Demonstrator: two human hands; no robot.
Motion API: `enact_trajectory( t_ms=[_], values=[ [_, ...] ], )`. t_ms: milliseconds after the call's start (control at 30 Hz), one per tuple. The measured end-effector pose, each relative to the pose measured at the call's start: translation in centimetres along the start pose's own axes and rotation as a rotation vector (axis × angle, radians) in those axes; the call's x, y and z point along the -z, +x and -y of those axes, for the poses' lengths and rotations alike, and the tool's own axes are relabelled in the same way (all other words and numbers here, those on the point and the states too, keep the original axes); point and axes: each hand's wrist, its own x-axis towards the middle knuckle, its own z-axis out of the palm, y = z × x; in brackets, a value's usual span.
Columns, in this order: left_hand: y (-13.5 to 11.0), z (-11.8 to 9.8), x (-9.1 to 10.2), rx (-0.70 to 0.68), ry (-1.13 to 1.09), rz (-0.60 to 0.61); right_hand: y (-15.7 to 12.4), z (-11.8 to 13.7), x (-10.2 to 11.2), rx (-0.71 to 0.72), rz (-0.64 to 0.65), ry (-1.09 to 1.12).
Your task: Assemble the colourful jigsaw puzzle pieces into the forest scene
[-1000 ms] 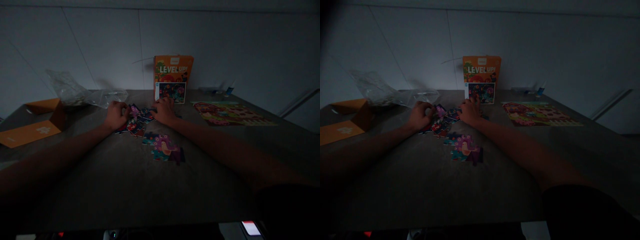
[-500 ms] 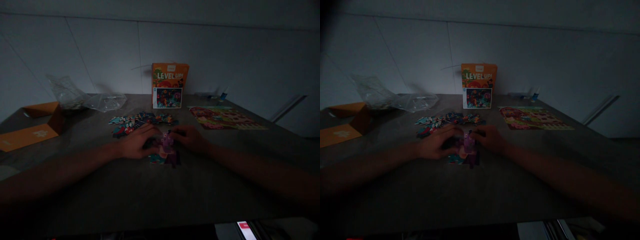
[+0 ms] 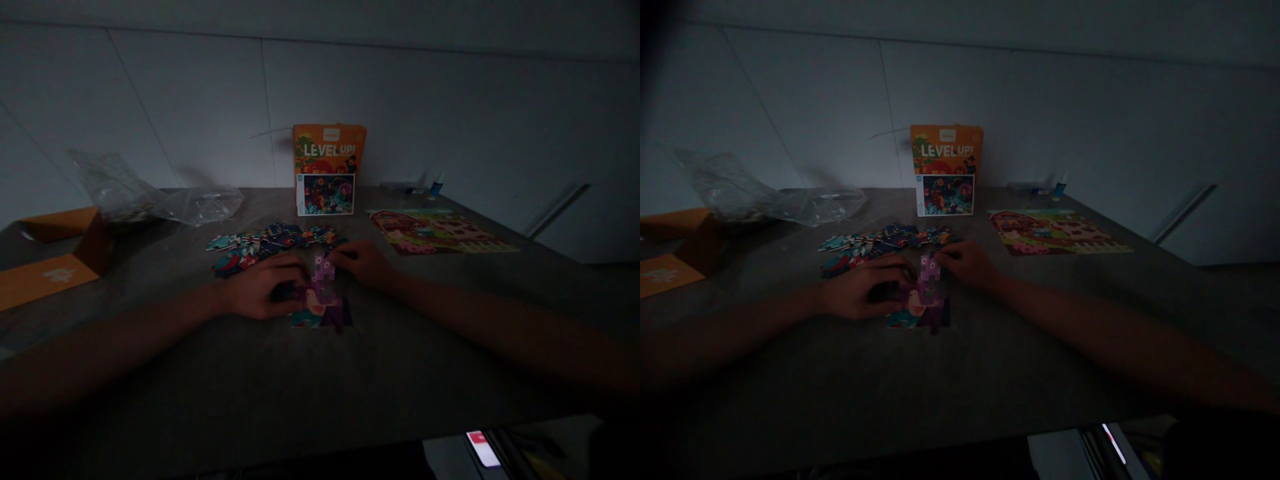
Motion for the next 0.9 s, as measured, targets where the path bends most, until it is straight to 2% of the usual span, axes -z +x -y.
enact_trajectory(
  t_ms=[467, 600, 900],
  values=[
    [-0.13, 0.41, -0.10, 0.011, -0.016, -0.012, -0.50, 0.56, 0.27, 0.025, 0.082, -0.038],
    [-0.16, 0.48, -0.10, 0.015, -0.017, -0.005, -0.56, 0.60, 0.18, 0.084, 0.081, -0.083],
    [-0.18, 0.54, -0.13, 0.011, -0.006, -0.007, -0.51, 0.34, 0.16, 0.072, 0.081, -0.092]
  ],
)
